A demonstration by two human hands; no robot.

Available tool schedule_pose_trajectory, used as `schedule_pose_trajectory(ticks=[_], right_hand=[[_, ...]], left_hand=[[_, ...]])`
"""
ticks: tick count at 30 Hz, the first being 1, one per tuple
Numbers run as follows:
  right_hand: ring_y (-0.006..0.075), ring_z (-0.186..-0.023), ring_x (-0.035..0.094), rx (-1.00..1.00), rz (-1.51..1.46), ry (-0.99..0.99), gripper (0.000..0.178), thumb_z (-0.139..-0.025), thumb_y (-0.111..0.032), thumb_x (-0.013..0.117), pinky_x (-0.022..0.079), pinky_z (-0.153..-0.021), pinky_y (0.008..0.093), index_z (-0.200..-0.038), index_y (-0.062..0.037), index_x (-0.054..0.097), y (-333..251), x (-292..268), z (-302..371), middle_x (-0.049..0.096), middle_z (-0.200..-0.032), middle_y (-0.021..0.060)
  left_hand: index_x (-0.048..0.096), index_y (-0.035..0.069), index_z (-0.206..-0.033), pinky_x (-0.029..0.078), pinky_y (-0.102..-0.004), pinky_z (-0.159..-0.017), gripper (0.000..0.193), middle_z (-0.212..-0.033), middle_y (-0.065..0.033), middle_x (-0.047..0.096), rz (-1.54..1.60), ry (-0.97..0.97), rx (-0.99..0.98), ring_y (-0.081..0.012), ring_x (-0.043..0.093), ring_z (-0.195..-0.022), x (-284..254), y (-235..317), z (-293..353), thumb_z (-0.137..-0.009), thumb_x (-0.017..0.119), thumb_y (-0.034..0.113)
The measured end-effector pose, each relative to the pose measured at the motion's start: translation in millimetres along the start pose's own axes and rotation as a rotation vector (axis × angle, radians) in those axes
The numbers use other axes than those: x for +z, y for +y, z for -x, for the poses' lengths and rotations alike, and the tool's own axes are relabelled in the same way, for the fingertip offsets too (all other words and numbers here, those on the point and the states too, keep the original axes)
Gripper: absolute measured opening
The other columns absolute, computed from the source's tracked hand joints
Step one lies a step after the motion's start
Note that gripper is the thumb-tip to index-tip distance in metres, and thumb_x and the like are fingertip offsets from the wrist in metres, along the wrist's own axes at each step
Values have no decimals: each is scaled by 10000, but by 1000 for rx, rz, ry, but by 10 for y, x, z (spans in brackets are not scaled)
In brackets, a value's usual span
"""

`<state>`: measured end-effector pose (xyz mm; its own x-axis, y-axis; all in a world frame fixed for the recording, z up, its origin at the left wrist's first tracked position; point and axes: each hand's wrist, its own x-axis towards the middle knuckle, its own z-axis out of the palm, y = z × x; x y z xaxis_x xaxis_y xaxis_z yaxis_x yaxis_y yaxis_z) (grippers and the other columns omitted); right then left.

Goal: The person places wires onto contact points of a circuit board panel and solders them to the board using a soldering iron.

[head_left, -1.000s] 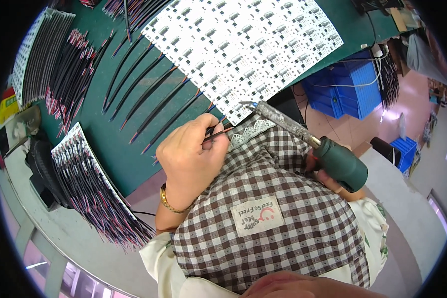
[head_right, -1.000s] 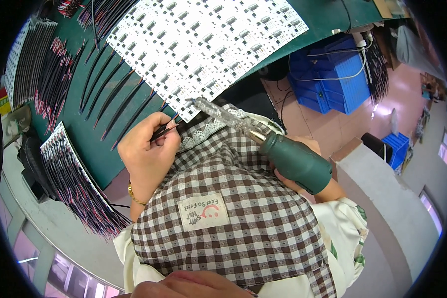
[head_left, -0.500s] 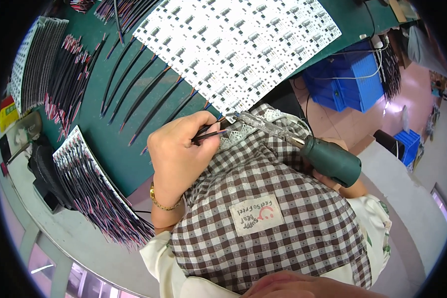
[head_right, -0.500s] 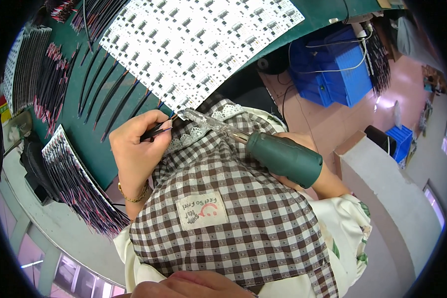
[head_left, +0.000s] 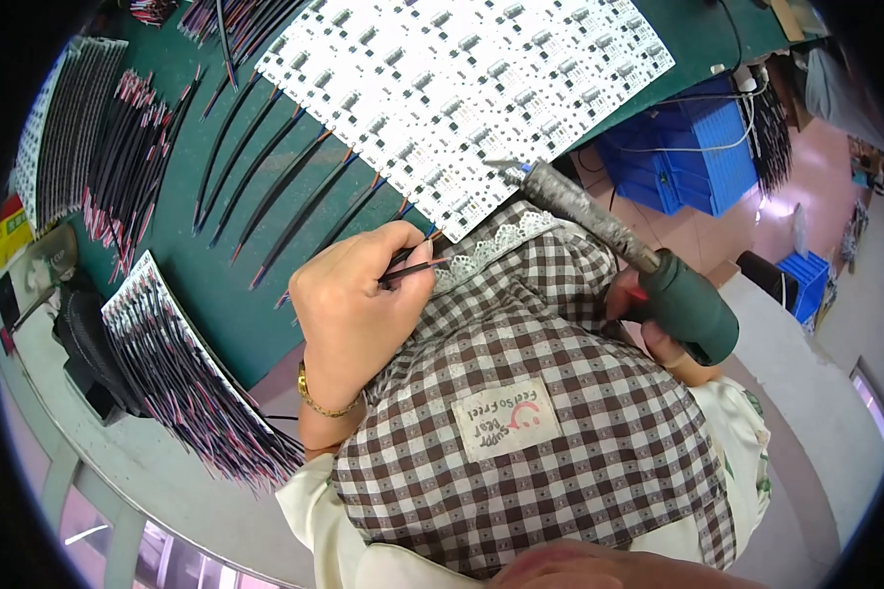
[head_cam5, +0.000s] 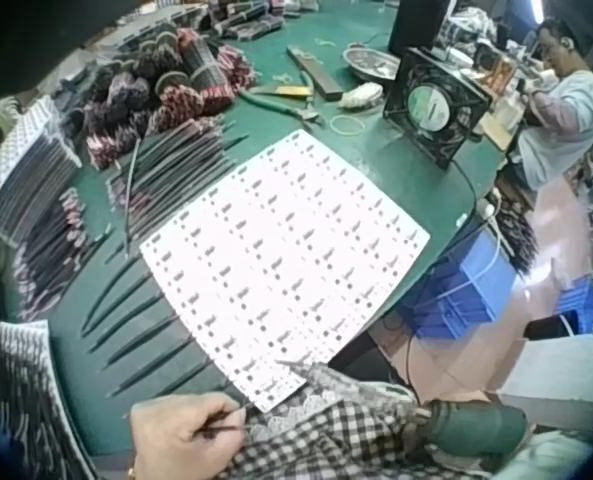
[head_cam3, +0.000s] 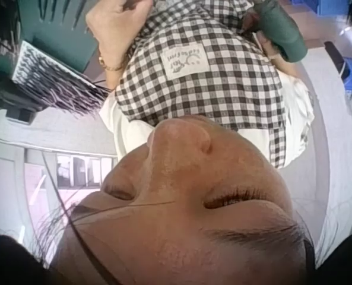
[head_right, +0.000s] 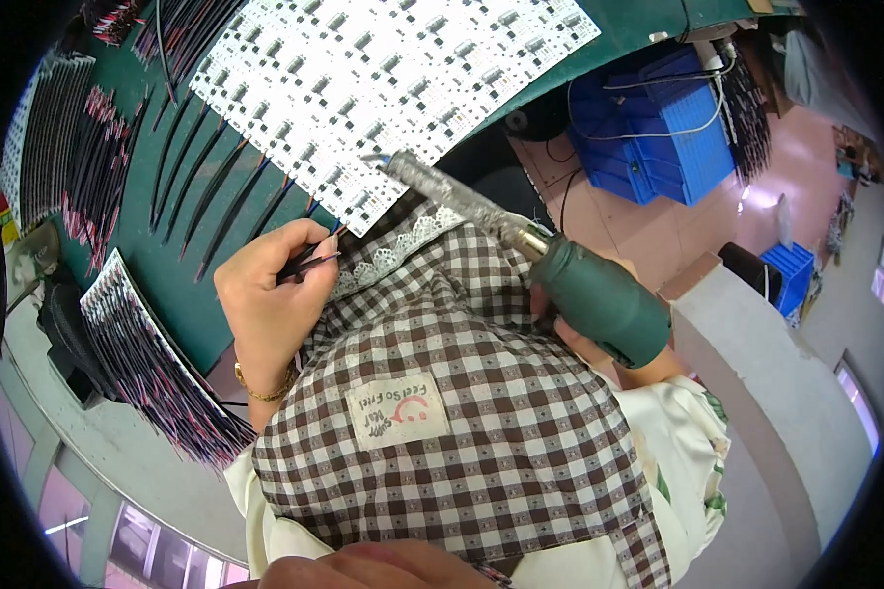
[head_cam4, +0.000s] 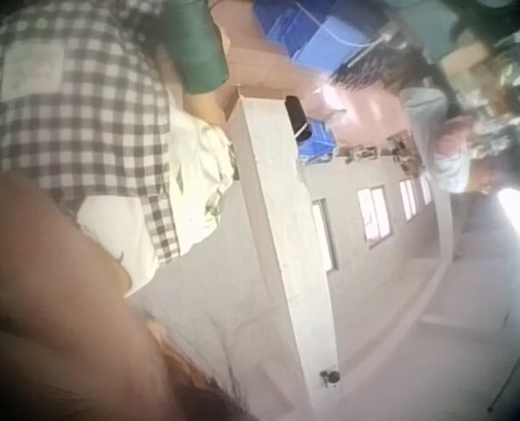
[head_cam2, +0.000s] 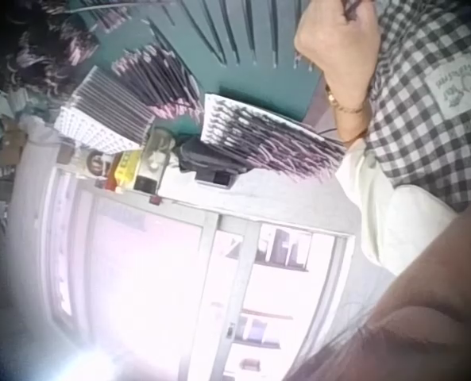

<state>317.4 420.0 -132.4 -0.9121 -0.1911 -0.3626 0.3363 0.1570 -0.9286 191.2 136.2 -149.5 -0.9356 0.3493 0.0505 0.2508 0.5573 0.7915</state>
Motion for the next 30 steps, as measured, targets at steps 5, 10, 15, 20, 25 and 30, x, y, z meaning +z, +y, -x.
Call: schedule_pose_trajectory(ticks=[5, 10, 15, 20, 25, 30], right_hand=[[190, -728, 547, -35, -220, 256, 631, -779, -478, 674, 459, -659, 306, -1134, -7, 450, 34, 163, -78, 534, -820, 107], [167, -714, 544, -181, -366, 269, 596, -804, -398, 659, 464, -658, 302, -1206, -2, 468, 49, 150, -441, 550, -800, 82], [171, -655, 544, -219, -413, 307, 610, -755, -439, 684, 468, -621, 295, -1127, -4, 469, -206, -36, -656, 535, -770, 76], [187, -654, 552, -506, -557, 212, 521, -807, -342, 611, 468, -620, 310, -1147, 16, 445, -105, -230, -949, 531, -773, 105], [195, -664, 561, -620, -558, 153, 494, -827, -312, 573, 472, -630, 318, -1165, 21, 435, -287, -184, -1075, 533, -781, 118], [196, -668, 564, -635, -559, 105, 503, -826, -318, 578, 473, -631, 320, -1169, 22, 436, -330, -53, -1176, 539, -788, 121]], left_hand=[[633, 65, -735, 410, -277, -453, 130, -561, -45, 552, 4, 1, 40, -174, 533, -471, -20, 1, -24, -642, 710, 17], [625, 85, -758, 426, -310, -462, 138, -579, -49, 552, -40, -5, 125, -203, 551, -499, -23, -38, -32, -655, 694, 25], [653, 70, -931, 485, -323, -595, 211, -740, -97, 607, 12, -87, 263, -249, 595, -650, -370, 55, 14, -725, 676, 35], [666, 5, -1037, 447, -245, -615, 180, -791, -72, 642, -77, 660, 67, -121, 587, -691, -663, -40, -36, -883, 572, 16], [679, 1, -914, 445, -281, -582, 128, -761, -123, 634, -139, 684, 173, -190, 581, -632, -799, 210, -750, -819, 647, 79], [662, -7, -828, 494, -352, -653, 168, -768, -144, 638, -474, 632, 218, -274, 622, -695, -832, -136, -1504, -760, 665, 146]])
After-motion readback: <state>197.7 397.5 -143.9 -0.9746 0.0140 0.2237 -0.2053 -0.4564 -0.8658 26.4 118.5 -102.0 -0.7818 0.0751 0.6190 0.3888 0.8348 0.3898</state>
